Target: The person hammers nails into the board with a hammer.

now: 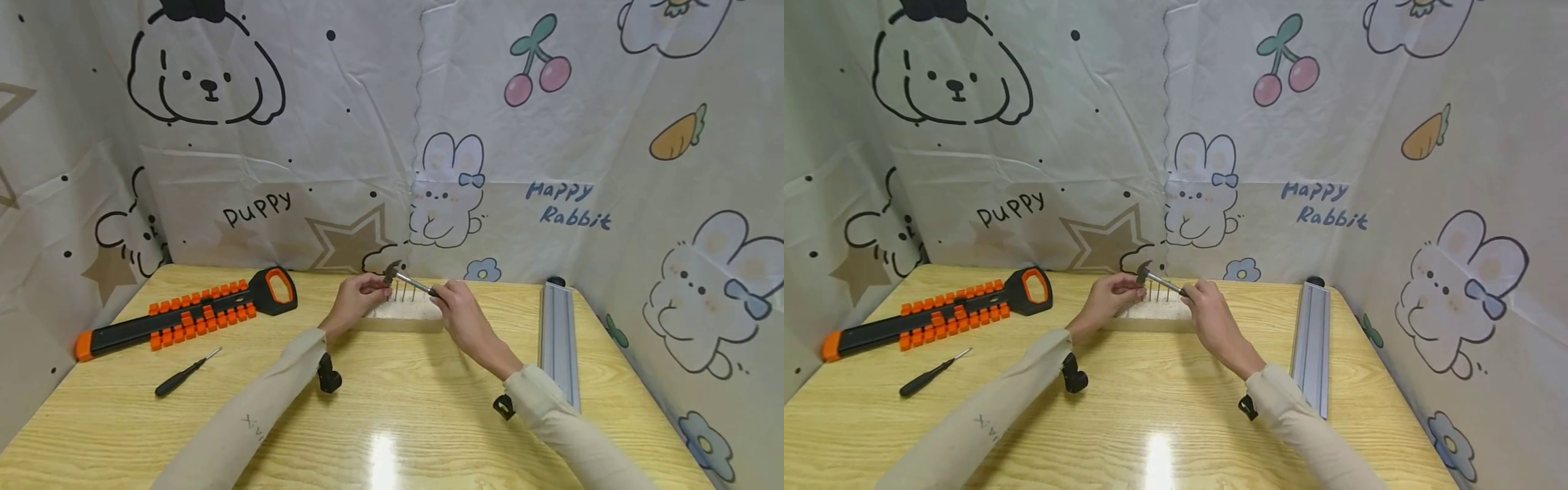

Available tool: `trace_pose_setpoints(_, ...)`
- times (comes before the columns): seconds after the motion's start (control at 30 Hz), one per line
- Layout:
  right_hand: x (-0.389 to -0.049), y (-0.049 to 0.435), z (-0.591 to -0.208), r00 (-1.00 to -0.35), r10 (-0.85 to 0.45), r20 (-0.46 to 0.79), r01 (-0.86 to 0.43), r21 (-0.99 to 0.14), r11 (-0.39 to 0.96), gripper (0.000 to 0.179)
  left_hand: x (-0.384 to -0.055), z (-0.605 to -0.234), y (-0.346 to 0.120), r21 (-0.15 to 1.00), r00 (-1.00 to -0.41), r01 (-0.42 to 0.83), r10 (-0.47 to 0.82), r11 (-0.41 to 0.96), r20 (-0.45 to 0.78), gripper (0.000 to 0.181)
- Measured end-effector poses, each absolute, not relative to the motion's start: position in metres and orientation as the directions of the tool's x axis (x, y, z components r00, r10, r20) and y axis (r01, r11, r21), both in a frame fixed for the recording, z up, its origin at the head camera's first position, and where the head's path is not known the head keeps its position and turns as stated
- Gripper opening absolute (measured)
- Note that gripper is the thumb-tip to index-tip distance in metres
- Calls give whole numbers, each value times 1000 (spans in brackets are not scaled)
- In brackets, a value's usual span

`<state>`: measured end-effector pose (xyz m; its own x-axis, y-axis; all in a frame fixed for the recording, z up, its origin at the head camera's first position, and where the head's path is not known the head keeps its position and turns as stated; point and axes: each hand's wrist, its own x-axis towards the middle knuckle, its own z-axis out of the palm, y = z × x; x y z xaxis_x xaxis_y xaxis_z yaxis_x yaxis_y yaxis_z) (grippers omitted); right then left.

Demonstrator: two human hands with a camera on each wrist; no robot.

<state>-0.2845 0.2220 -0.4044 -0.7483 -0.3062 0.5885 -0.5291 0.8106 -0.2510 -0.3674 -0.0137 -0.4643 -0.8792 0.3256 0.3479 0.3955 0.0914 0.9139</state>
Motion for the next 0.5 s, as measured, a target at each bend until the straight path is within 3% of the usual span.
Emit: trace_pose_setpoints(0.5, -289, 236, -396, -814, -254, 522, -491, -385, 781, 12, -369, -466, -13, 908, -875, 406, 330, 103, 354, 20)
